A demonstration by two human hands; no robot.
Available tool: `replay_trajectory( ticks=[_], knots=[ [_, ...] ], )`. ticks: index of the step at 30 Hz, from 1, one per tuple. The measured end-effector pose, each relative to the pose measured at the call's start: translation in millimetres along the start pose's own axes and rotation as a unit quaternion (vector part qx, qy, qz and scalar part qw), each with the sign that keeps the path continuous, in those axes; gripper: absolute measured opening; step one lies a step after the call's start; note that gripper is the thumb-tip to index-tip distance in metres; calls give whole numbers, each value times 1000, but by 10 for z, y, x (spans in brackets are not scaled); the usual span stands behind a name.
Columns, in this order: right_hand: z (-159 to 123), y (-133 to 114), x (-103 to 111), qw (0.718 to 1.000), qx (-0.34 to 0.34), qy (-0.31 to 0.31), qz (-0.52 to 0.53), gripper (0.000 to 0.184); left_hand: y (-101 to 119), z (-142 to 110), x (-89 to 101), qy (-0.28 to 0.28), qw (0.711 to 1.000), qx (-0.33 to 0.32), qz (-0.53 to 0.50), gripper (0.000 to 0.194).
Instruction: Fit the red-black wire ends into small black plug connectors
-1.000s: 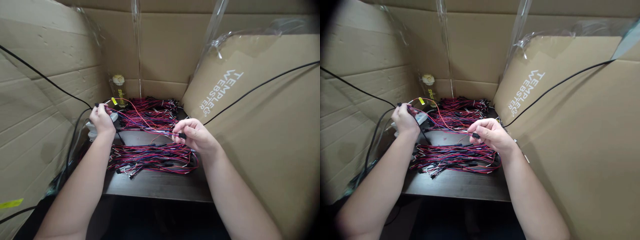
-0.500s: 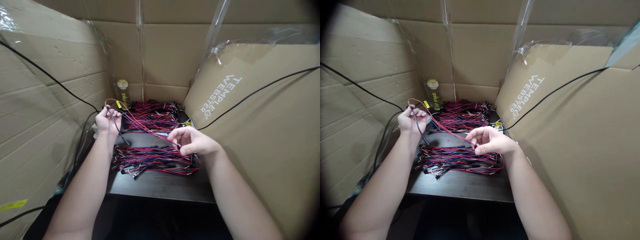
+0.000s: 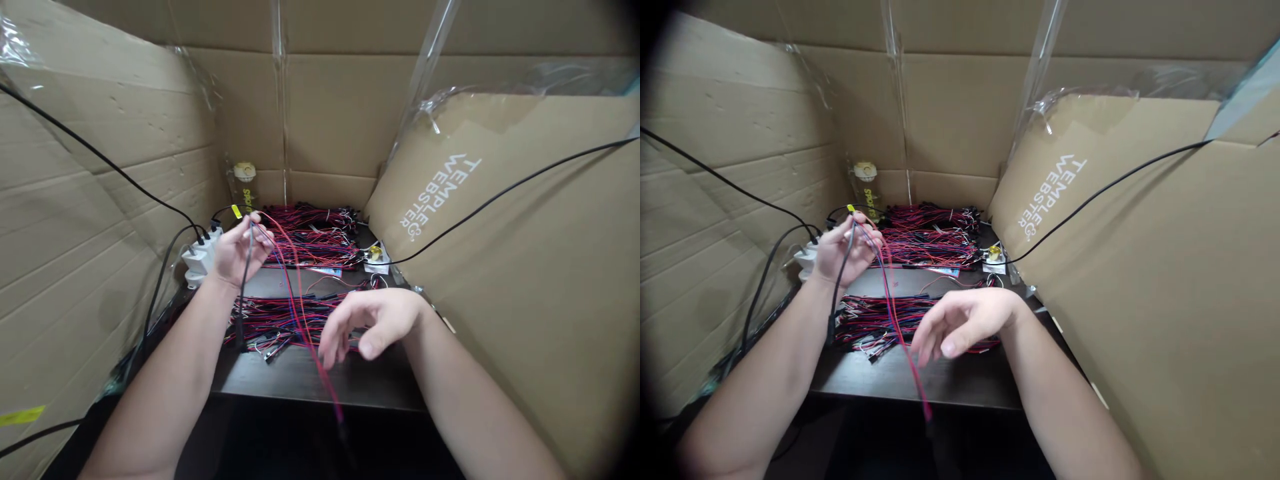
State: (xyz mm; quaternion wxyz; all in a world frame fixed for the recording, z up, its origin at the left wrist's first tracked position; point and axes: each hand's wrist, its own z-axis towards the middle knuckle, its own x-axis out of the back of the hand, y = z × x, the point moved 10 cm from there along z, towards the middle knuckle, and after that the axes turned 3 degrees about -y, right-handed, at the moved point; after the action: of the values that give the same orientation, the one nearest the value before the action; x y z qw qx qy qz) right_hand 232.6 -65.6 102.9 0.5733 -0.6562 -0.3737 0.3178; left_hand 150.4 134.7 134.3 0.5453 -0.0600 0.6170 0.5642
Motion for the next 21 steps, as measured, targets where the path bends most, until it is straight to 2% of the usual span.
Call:
replay_trajectory(
  ticks=[1, 2, 3, 4, 6, 7, 9, 11, 13, 15, 18, 19, 21],
  knots=[
    [30, 24, -37, 1000, -15, -13, -16, 52, -115, -31, -32, 7, 999, 25, 24, 16],
    [54, 29, 0, 999, -18, 7, -27, 49, -239, -60, -84, -1, 998, 52, 43, 17],
    [63, 16, 108, 997, -12, 61, -35, 44, -352, -85, -149, -21, 996, 70, 56, 17],
    [41, -18, 274, 989, 5, 143, -40, 41, -457, -109, -226, -53, 993, 84, 69, 17],
    [-108, -97, 611, 945, 49, 320, -46, 45, -640, -154, -352, -114, 982, 104, 105, 24],
    [-192, -124, 728, 918, 67, 388, -50, 47, -711, -172, -388, -136, 975, 107, 139, 26],
    [-279, -140, 846, 881, 83, 463, -58, 46, -814, -204, -452, -175, 952, 103, 230, 30],
    [-254, -131, 870, 872, 73, 477, -78, 47, -876, -237, -522, -207, 920, 91, 319, 35],
    [-201, -131, 852, 877, 59, 465, -107, 48, -914, -273, -595, -231, 893, 79, 378, 44],
    [-171, -140, 817, 887, 53, 442, -125, 47, -935, -303, -654, -243, 879, 71, 403, 48],
    [-214, -119, 799, 898, 48, 427, -96, 45, -949, -333, -697, -250, 885, 64, 388, 44],
    [-261, -113, 817, 895, 53, 437, -72, 44, -948, -342, -700, -251, 892, 64, 369, 43],
    [-403, -117, 893, 872, 78, 483, -16, 44, -965, -373, -694, -263, 903, 79, 332, 58]
  ],
)
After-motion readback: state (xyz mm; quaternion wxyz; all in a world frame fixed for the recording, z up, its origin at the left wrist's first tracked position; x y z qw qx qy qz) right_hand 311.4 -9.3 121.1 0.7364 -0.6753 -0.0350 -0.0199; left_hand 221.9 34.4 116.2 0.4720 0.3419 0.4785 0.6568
